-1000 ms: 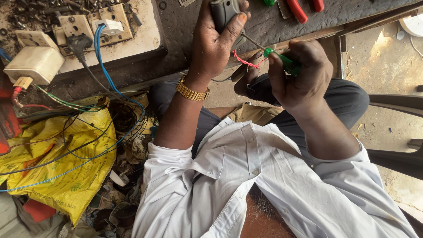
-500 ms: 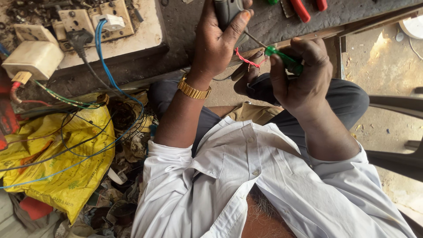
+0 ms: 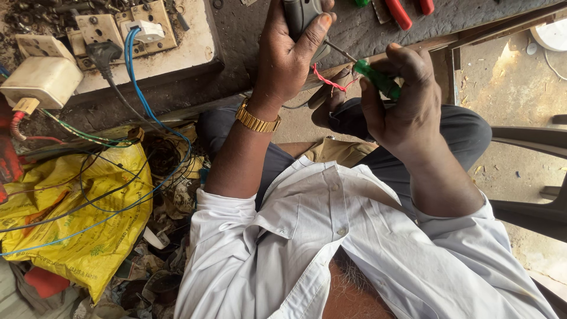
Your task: The person sits in a chair holding an electrical plug with a red wire in one hand and uses a green-handled screwdriver to tighten its screw terminals, repositioning the plug repeatedly. Later the person sets the plug aside and handles and untangles a blue electrical wire across their lap.
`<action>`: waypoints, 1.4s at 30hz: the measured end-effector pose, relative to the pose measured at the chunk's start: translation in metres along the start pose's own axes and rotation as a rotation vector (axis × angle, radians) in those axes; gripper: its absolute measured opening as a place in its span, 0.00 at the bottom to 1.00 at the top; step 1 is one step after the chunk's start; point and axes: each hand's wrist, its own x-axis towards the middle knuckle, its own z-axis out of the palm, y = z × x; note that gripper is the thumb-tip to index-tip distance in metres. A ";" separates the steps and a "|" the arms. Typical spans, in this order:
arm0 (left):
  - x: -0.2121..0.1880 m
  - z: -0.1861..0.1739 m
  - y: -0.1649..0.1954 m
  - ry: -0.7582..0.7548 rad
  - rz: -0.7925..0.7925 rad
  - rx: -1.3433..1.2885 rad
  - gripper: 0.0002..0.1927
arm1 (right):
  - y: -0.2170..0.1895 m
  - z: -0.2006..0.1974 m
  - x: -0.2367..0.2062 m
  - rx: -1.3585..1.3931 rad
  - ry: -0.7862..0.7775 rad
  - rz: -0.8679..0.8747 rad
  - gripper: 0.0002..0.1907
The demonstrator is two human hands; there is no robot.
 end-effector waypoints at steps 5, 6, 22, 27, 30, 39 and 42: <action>-0.001 0.000 0.001 -0.009 0.007 0.003 0.13 | 0.001 0.005 0.003 -0.178 0.033 0.015 0.29; -0.001 -0.001 0.001 -0.012 0.005 0.005 0.13 | 0.000 0.004 0.004 -0.194 0.030 0.026 0.29; -0.001 0.001 0.005 0.008 -0.024 -0.010 0.12 | 0.004 0.008 0.002 -0.210 0.095 -0.008 0.29; -0.002 -0.001 0.003 0.001 -0.011 -0.012 0.13 | 0.004 -0.005 -0.001 0.019 -0.033 0.079 0.37; -0.003 -0.002 0.003 -0.003 -0.025 -0.014 0.13 | 0.006 -0.005 -0.005 0.014 -0.060 0.048 0.37; -0.002 0.000 0.003 0.014 -0.024 -0.027 0.12 | 0.009 0.012 -0.006 -0.127 0.098 0.062 0.30; -0.002 -0.001 0.004 0.006 -0.026 -0.025 0.11 | 0.007 0.006 -0.006 -0.101 0.054 0.071 0.33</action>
